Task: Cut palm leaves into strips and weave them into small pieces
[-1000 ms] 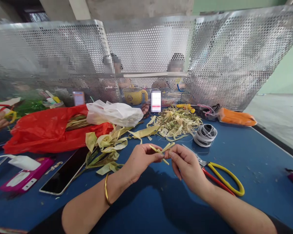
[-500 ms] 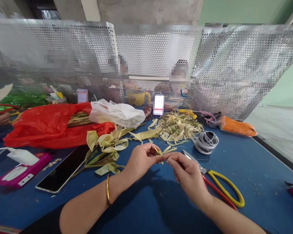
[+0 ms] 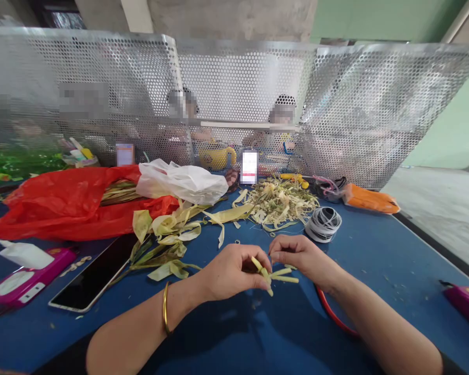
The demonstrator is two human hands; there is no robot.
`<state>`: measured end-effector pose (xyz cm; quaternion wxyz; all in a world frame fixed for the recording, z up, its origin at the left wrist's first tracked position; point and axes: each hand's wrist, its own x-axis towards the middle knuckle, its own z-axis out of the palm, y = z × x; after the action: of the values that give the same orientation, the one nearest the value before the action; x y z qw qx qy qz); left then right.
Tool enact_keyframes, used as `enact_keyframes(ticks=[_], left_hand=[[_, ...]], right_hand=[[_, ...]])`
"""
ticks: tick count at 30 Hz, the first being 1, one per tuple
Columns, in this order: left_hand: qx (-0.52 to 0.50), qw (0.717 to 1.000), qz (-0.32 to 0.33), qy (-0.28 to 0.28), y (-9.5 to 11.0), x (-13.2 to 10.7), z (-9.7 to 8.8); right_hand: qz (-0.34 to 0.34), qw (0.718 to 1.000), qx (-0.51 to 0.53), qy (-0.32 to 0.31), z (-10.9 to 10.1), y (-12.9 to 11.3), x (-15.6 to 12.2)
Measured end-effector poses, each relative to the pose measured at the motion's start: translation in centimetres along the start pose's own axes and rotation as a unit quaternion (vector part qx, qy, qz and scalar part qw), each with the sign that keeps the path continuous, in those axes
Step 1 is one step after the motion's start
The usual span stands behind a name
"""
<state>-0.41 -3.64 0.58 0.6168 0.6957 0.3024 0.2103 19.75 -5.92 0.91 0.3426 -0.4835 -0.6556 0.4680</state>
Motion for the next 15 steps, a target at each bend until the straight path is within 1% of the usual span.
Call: enact_keyframes(ticks=[2, 4, 7, 10, 13, 14, 15], left_hand=[[-0.079, 0.997, 0.004, 0.024, 0.0, 0.2, 0.0], [-0.13, 0.99, 0.004, 0.048, -0.1, 0.4, -0.1], [-0.189, 0.979, -0.02, 0.079, -0.4, 0.6, -0.3], [-0.262, 0.958, -0.059, 0.104, -0.7, 0.6, -0.5], [-0.317, 0.938, -0.09, 0.11, -0.9, 0.6, -0.8], [-0.329, 0.933, -0.099, 0.109, -0.9, 0.6, -0.9], [-0.34, 0.928, -0.106, 0.109, -0.8, 0.6, -1.0]], right_hand=[[0.053, 0.996, 0.07, 0.005, 0.2, 0.4, 0.1], [0.07, 0.992, 0.104, 0.013, 0.7, 0.6, 0.1], [0.055, 0.992, 0.11, 0.028, 1.4, 0.6, 0.0], [0.048, 0.994, 0.1, 0.026, 1.5, 0.5, -0.2], [0.039, 0.994, 0.099, 0.008, 1.3, 0.3, -0.2], [0.034, 0.993, 0.111, 0.015, 1.1, 0.2, -0.2], [0.031, 0.991, 0.129, 0.035, 1.0, 0.2, -0.1]])
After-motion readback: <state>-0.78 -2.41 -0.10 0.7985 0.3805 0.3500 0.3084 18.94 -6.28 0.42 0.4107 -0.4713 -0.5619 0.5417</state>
